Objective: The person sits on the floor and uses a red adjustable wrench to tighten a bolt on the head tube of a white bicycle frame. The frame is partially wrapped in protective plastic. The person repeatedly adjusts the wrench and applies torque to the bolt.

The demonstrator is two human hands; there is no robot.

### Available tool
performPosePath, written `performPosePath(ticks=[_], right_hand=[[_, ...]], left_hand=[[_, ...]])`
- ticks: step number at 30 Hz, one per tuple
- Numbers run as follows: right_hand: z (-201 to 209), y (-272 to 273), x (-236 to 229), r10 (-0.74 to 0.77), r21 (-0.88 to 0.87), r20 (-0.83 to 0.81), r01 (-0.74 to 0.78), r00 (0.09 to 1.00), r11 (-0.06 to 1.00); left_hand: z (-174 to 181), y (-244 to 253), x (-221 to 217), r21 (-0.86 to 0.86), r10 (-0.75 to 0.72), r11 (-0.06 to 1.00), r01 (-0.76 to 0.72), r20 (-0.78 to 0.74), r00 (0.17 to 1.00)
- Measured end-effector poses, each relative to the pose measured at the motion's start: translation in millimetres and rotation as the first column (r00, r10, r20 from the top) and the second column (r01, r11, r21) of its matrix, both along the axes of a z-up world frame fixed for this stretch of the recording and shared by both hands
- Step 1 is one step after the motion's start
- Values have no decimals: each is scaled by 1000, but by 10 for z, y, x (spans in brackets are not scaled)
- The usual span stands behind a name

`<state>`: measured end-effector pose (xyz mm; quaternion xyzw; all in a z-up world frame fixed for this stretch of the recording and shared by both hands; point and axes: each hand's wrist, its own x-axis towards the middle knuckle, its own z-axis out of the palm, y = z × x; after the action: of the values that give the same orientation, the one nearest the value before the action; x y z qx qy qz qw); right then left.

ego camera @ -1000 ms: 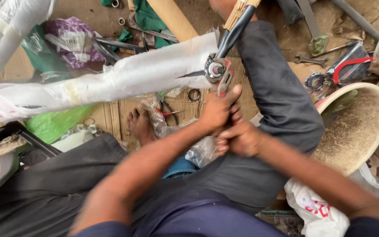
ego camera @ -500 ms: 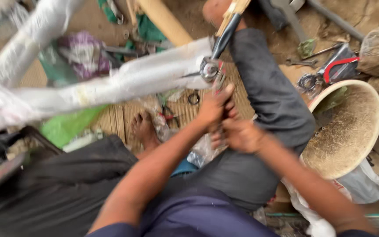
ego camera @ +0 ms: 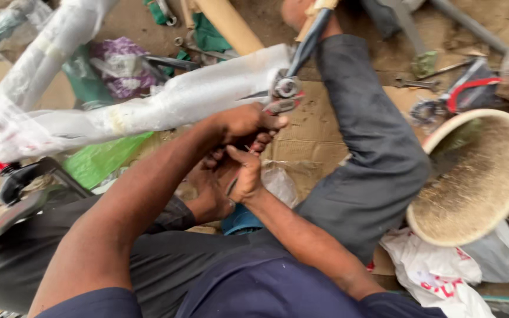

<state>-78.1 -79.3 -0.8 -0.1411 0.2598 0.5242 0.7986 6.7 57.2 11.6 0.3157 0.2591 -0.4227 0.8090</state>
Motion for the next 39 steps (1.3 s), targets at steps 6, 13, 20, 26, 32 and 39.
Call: performPosePath(ticks=[6, 13, 20, 26, 32, 39], right_hand=[[155, -1111, 822, 447, -262, -75, -450, 892, 854], [152, -1567, 1853, 857, -177, -66, -851, 511, 494], [-30, -255, 104, 28, -41, -9, -28, 1000, 999], [213, -511, 302, 198, -166, -2, -196, 980, 967], [387, -1468, 1716, 750, -184, -94, -751, 655, 634], [225, -1328, 1482, 754, -130, -48, -753, 655, 645]], left_hand=[[3, -772, -2, 75, 435, 897, -435, 10, 900], [41, -1463, 236, -105, 811, 550, -829, -172, 560], [-195, -261, -171, -67, 191, 979, -192, -16, 981], [-66, -431, -201, 66, 174, 982, -179, 79, 982], [33, -1407, 262, -59, 790, 589, -806, -172, 589], [-9, -1259, 176, -30, 756, 647, -762, -101, 646]])
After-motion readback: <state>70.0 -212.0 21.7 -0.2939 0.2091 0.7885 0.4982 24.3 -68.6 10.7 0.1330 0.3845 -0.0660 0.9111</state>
